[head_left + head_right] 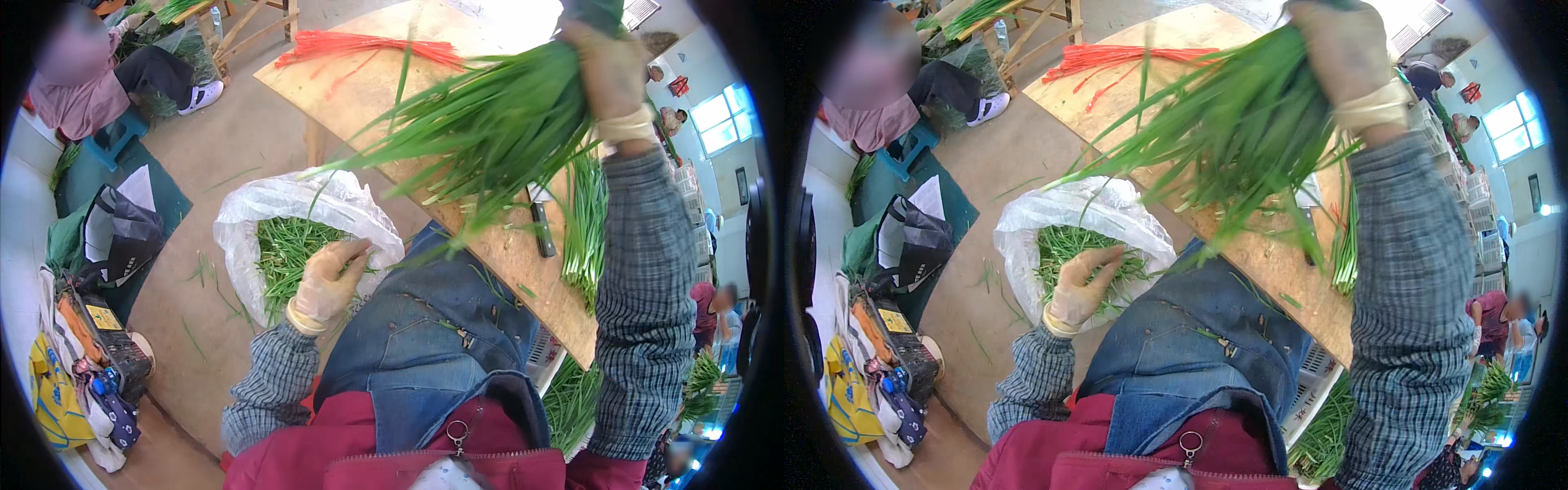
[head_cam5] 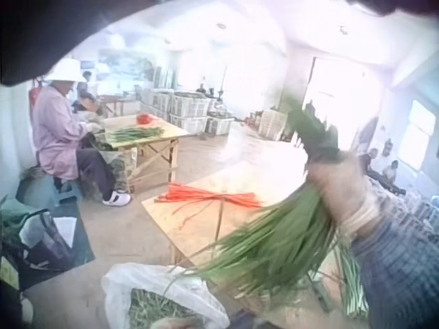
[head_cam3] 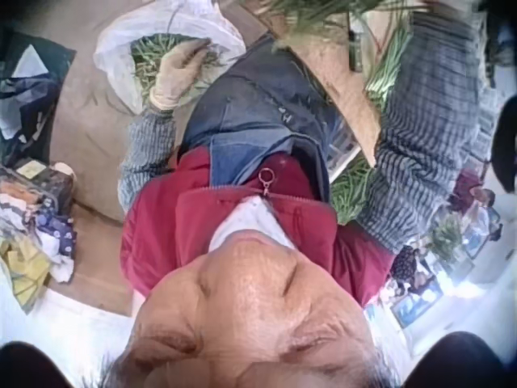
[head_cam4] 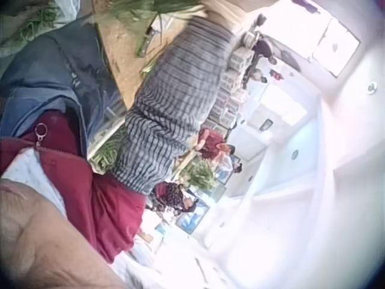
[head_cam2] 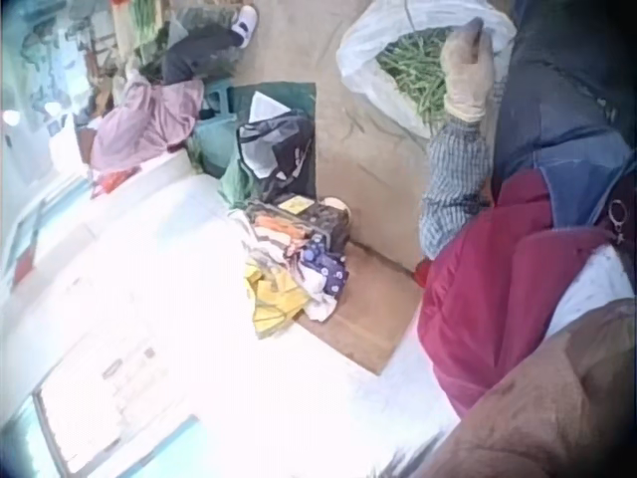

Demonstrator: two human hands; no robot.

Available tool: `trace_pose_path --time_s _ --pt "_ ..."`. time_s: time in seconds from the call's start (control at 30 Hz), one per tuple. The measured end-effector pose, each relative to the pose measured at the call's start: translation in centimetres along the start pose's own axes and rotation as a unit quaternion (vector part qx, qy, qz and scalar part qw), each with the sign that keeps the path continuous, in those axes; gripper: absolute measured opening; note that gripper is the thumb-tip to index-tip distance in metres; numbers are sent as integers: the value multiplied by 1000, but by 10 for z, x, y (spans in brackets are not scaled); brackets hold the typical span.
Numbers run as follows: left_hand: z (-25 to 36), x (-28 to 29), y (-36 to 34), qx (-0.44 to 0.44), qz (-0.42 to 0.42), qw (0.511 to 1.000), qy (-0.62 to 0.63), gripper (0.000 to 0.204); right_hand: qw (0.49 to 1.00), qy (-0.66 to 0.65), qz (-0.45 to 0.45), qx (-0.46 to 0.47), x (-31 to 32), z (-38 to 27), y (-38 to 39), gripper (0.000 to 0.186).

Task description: The person trims the root ends of green onions using a knife on a wooden cutting board. They gather the trimmed onions into bundles, place them into a white plastic basket, and continue processing additional bunches.

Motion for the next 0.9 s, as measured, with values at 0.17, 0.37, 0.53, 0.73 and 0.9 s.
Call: trace_pose_path --time_s 0.17,0.37,0.53,0.73,0.9 --pt "37 3 -23 -11 -8 997 76 25 960 -151 137 -193 65 -31 -10 21" --pt "75 -11 -45 -62 54 994 72 47 919 -308 204 -139 80 -64 -12 16" --pt "95 -2 -63 -38 111 993 19 84 950 -208 119 -201 81 -20 -22 23" --pt "98 -2 -100 -68 39 994 77 91 946 -141 148 -252 114 -22 -21 24" --pt "104 16 -106 -65 -74 980 175 88 964 -178 135 -146 99 -59 -12 20"
Point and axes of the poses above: each hand's wrist, its own y-axis away from the middle knuckle, its own x-axis out of the back of the hand, z = x × y, the point moved 7 cm from there along -y, towards the middle knuckle, and after that the axes turned 3 degrees about -z, right-handed, at the moved point
